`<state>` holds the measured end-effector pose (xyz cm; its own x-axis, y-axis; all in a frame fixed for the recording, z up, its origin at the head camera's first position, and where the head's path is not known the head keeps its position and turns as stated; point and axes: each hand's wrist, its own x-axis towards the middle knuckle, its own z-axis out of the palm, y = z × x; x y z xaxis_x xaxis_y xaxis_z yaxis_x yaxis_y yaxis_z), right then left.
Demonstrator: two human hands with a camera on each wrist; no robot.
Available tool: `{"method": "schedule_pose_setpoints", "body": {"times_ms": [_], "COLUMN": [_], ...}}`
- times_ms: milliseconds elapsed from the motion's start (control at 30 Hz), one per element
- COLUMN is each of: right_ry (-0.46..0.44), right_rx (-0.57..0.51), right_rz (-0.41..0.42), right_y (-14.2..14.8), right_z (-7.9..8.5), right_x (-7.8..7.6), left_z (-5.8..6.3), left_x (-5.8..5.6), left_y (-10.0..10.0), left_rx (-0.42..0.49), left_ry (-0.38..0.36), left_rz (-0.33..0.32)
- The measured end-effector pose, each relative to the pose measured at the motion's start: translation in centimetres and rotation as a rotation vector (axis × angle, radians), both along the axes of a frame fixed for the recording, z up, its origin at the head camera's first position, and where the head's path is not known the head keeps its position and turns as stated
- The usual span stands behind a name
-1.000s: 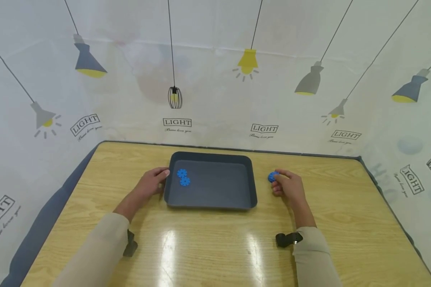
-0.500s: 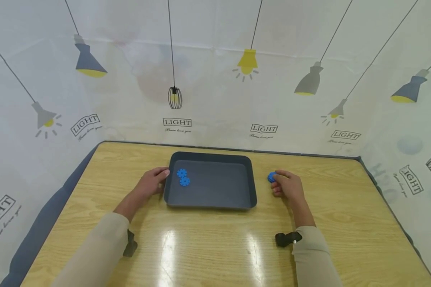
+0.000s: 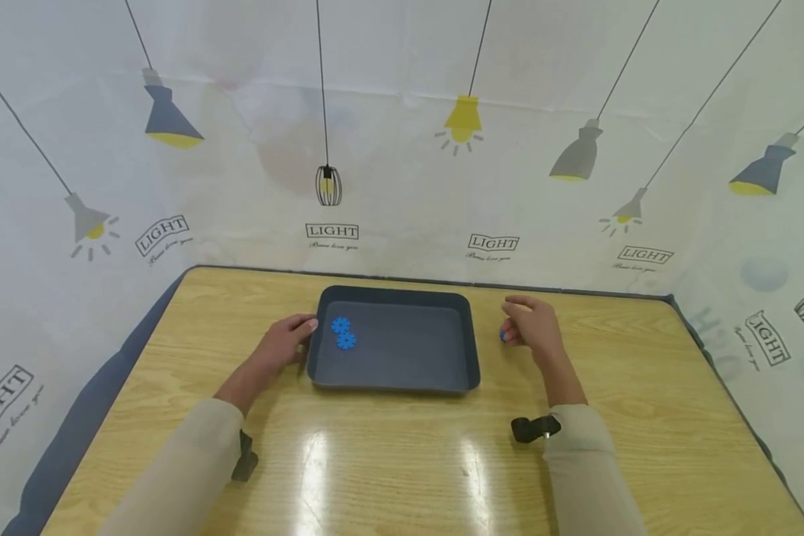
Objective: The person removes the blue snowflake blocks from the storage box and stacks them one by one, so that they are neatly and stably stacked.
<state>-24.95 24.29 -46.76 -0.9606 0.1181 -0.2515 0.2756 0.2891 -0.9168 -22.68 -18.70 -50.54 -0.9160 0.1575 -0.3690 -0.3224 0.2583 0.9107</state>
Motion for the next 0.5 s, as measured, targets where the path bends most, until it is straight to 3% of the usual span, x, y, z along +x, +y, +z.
{"method": "schedule_pose_setpoints", "body": {"times_ms": [500], "right_ry": [0.022], "right_rx": [0.030], "right_rz": [0.142], "right_y": [-7.8], "right_z": [1.1], "right_x": [-1.7], "left_z": [-0.3], "left_x": [-0.1], "left_y": [-0.1], "left_rx": [-0.006], "left_ry": [0.011], "left_rz": [-0.002]}}
